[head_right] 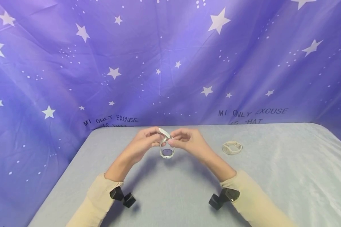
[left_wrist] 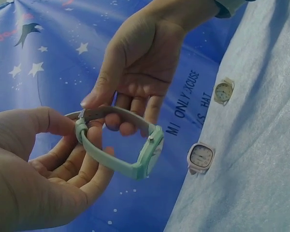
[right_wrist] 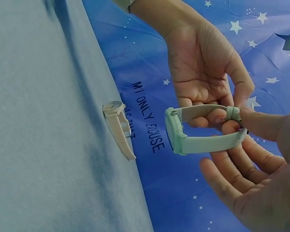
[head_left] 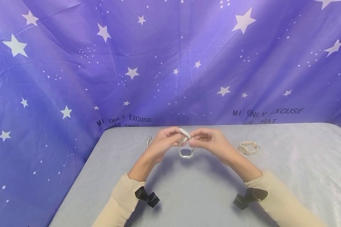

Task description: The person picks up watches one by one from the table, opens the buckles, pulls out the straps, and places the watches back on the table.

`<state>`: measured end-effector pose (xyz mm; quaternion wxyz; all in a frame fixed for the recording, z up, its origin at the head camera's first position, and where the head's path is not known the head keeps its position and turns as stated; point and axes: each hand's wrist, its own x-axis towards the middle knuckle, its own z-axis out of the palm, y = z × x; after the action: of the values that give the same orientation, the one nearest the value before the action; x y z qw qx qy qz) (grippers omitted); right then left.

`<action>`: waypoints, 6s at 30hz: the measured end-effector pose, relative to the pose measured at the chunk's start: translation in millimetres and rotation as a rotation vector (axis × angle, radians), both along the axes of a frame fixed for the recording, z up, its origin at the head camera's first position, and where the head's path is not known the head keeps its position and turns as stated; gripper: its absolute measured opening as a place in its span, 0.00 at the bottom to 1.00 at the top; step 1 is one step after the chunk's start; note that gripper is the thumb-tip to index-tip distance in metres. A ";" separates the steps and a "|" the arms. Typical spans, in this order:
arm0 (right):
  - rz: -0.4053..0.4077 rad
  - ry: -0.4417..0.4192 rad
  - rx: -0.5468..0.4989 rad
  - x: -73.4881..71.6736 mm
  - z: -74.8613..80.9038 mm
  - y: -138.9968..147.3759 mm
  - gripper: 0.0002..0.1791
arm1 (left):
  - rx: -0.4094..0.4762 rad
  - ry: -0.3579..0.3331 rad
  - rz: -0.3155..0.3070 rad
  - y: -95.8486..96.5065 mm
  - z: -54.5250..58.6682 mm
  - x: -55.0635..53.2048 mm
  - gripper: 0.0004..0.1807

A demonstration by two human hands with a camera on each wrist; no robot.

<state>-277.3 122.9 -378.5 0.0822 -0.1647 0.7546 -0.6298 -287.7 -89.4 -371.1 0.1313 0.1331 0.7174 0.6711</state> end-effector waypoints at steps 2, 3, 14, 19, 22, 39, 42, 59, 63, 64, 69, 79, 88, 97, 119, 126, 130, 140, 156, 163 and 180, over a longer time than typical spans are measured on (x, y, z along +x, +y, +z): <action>-0.010 0.009 -0.002 0.3 0.2 -0.1 0.19 | 0.005 0.013 -0.023 -0.7 0.2 0.3 0.12; -0.018 0.013 -0.002 0.1 0.2 0.0 0.19 | 0.010 0.020 -0.036 -1.1 0.3 0.5 0.12; -0.025 0.068 0.005 0.1 -0.4 0.9 0.16 | 0.004 0.060 -0.045 -2.2 3.5 2.5 0.15; -0.003 0.084 0.013 0.4 0.1 1.3 0.17 | -0.004 0.078 -0.048 -3.8 3.8 2.5 0.14; 0.002 0.091 0.028 0.2 0.9 1.6 0.17 | -0.007 0.081 -0.049 -4.8 4.4 2.2 0.14; 0.019 0.058 0.015 -0.9 1.7 2.5 0.18 | 0.007 0.067 -0.077 -6.6 1.9 -1.9 0.16; 0.012 0.049 -0.005 -0.9 1.4 2.8 0.19 | 0.037 0.049 -0.087 -4.8 0.4 -2.1 0.20; -0.001 0.050 -0.006 -2.2 2.9 5.6 0.17 | 0.011 0.052 -0.119 -7.0 3.5 -1.6 0.19; 0.004 0.056 0.003 -2.3 2.8 5.6 0.17 | 0.008 0.054 -0.129 -7.7 2.5 -2.6 0.19; 0.003 0.056 0.006 -2.3 2.9 5.8 0.17 | 0.007 0.057 -0.131 -7.8 2.2 -2.9 0.18; 0.000 0.043 0.013 -2.3 3.4 6.7 0.17 | -0.010 0.066 -0.122 -7.4 3.1 -2.7 0.19; 0.004 0.027 -0.014 -3.8 2.8 6.6 0.17 | -0.023 0.087 -0.086 -5.7 2.8 -3.6 0.19; 0.009 0.032 -0.026 -4.1 1.8 7.7 0.16 | -0.022 0.092 -0.075 -7.0 3.6 -3.2 0.19; 0.001 0.007 -0.033 -3.5 3.3 7.5 0.18 | -0.033 0.080 -0.055 -8.3 5.2 -3.5 0.19; -0.082 -0.012 -0.026 -5.1 11.3 17.7 0.20 | 0.020 0.178 0.058 -21.2 17.3 -2.3 0.19; -0.071 -0.018 -0.035 -2.6 11.9 12.5 0.20 | 0.051 0.173 0.050 -15.1 18.1 0.3 0.19; -0.076 -0.019 -0.038 -2.9 11.7 11.3 0.18 | 0.056 0.181 0.051 -13.7 17.3 0.8 0.19; -0.081 -0.034 -0.055 -1.6 11.8 9.1 0.20 | 0.049 0.180 0.061 -12.4 16.0 0.9 0.19; -0.045 0.039 -0.068 -0.9 18.1 8.4 0.19 | 0.028 0.246 0.034 -12.7 19.2 -3.2 0.18; -0.031 0.053 -0.052 -1.2 22.8 5.6 0.19 | 0.050 0.252 0.021 -15.4 24.9 -3.4 0.18; -0.040 0.016 -0.107 -15.6 29.4 -14.3 0.17 | 0.063 0.052 0.071 -26.9 36.7 -19.4 0.17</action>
<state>-292.9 108.6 -349.2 0.0548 -0.1586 0.7237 -0.6694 -307.1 -116.3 -334.3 0.0842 0.1289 0.7034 0.6939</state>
